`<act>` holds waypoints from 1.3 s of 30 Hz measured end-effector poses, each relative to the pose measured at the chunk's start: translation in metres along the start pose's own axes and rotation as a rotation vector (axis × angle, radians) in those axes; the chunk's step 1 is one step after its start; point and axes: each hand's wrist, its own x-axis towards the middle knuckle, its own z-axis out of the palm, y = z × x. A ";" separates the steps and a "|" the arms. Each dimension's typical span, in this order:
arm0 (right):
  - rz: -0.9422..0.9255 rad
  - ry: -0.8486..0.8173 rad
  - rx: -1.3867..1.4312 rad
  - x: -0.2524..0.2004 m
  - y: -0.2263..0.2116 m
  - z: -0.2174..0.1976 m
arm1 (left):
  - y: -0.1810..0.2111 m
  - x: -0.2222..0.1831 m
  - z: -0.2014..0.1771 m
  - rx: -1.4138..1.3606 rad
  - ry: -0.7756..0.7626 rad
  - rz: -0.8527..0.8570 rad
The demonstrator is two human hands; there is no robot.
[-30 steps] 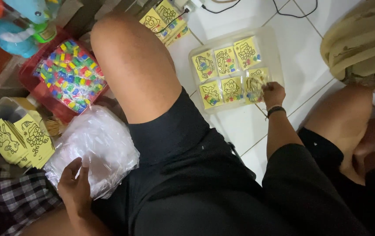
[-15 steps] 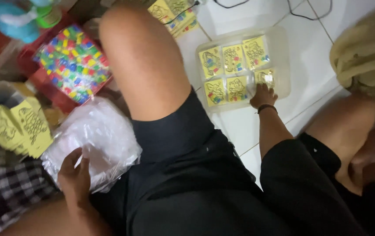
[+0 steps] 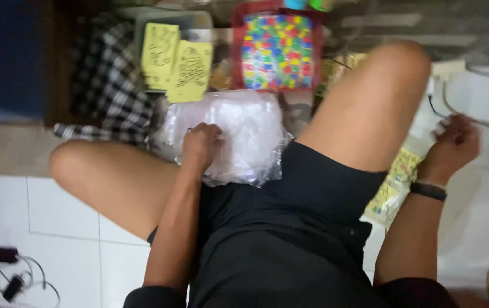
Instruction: The person is picking up individual yellow stickers from a pile and placing them into a clear plastic bag while sitting on the floor.
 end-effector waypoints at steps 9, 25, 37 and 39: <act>-0.474 -0.894 0.347 -0.068 -0.371 0.153 | 0.027 -0.007 -0.062 -0.447 0.041 -0.149; -0.195 -1.419 0.246 -0.151 -0.250 0.263 | 0.026 -0.006 -0.086 -1.112 0.520 -0.400; 0.011 -1.368 0.401 -0.169 -0.252 0.264 | 0.042 -0.008 -0.085 -1.723 0.299 -0.290; -0.013 -1.355 0.461 -0.170 -0.264 0.261 | 0.038 -0.005 -0.082 -1.543 0.249 -0.244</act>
